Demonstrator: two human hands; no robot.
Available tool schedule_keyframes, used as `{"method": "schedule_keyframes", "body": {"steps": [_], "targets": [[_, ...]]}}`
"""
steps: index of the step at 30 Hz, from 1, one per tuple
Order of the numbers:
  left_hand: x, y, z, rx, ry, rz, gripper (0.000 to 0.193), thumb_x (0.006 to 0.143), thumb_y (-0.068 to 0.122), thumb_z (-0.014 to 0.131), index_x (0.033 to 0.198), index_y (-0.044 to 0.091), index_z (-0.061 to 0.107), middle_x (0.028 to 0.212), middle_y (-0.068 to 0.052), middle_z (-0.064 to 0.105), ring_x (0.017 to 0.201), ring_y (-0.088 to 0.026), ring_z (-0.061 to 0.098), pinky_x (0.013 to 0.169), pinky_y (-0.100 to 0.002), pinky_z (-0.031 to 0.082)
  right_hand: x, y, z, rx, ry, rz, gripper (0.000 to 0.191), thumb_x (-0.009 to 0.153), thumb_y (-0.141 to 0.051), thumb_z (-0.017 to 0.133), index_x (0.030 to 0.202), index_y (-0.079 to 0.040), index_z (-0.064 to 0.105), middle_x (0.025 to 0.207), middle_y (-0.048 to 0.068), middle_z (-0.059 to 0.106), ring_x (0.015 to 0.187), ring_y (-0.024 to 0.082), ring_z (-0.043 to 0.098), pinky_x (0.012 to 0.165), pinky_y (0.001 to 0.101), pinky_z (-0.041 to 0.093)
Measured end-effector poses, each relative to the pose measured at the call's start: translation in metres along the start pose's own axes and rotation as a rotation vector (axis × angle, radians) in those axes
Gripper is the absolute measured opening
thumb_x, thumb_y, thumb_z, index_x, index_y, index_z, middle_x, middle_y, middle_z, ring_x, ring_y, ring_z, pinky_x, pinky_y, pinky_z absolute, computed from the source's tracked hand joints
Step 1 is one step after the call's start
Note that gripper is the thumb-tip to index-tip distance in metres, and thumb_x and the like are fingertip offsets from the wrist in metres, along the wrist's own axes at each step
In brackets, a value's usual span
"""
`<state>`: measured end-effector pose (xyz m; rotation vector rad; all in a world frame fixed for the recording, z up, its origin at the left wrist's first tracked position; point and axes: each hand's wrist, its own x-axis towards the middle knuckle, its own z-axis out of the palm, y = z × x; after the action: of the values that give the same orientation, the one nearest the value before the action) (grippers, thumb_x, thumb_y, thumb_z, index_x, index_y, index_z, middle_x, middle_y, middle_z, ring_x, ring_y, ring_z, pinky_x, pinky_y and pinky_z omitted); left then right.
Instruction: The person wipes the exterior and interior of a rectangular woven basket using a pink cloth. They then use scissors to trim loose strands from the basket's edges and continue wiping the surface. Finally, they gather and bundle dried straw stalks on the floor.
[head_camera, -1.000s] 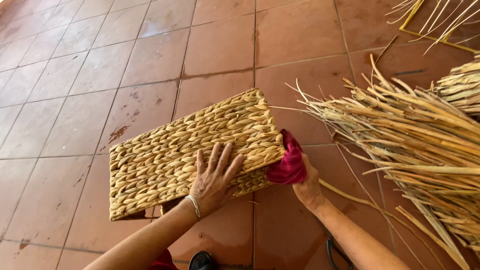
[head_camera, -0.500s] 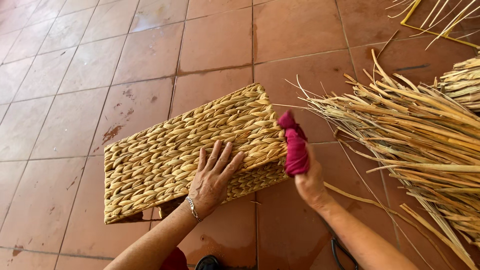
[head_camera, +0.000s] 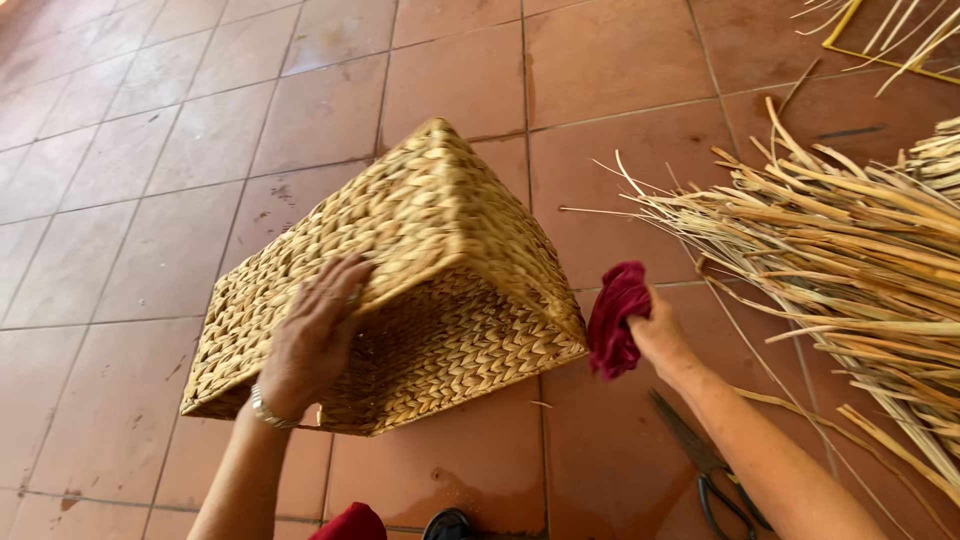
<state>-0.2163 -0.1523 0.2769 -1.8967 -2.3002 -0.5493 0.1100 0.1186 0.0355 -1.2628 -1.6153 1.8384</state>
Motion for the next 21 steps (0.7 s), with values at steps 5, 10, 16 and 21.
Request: {"method": "schedule_keyframes", "body": {"steps": [5,10,16,21], "targets": [[-0.020,0.008,-0.066,0.045,0.091,-0.098,0.098,0.069,0.026,0.078,0.156,0.016,0.035,0.156,-0.015,0.046,0.139,-0.032,0.047,0.112,-0.046,0.039,0.002,-0.002,0.068,0.377,-0.111,-0.047,0.060,0.093,0.006,0.049,0.152,-0.002,0.053,0.119,0.005,0.071,0.098,0.005,0.067,0.088,0.0191,0.053],[-0.015,0.035,-0.065,0.034,0.206,0.081,0.101,0.066,0.021,0.082,0.157,0.010,0.038,0.158,-0.018,0.045,0.144,-0.037,0.046,0.118,-0.048,0.036,-0.014,-0.013,0.101,0.021,0.175,-0.039,0.086,0.073,0.020,0.046,0.155,-0.006,0.042,0.109,0.003,0.065,0.067,0.014,0.053,0.056,0.0239,0.047],[-0.025,0.028,-0.077,-0.155,0.383,0.086,0.070,0.085,0.009,0.077,0.150,0.002,0.051,0.156,-0.018,0.052,0.148,-0.032,0.049,0.124,-0.043,0.044,-0.029,-0.087,0.102,0.298,0.127,-0.520,0.047,0.092,0.008,0.054,0.138,0.005,0.061,0.108,0.001,0.065,0.091,0.008,0.060,0.080,0.0221,0.052],[-0.037,0.013,-0.047,-0.231,0.664,0.115,0.058,0.091,0.002,0.064,0.148,-0.003,0.050,0.154,-0.021,0.054,0.146,-0.035,0.054,0.121,-0.047,0.049,-0.045,-0.164,0.081,-0.151,0.347,-0.799,0.036,0.094,0.001,0.059,0.130,-0.001,0.063,0.100,0.008,0.069,0.091,0.017,0.064,0.081,0.0323,0.053]]}}
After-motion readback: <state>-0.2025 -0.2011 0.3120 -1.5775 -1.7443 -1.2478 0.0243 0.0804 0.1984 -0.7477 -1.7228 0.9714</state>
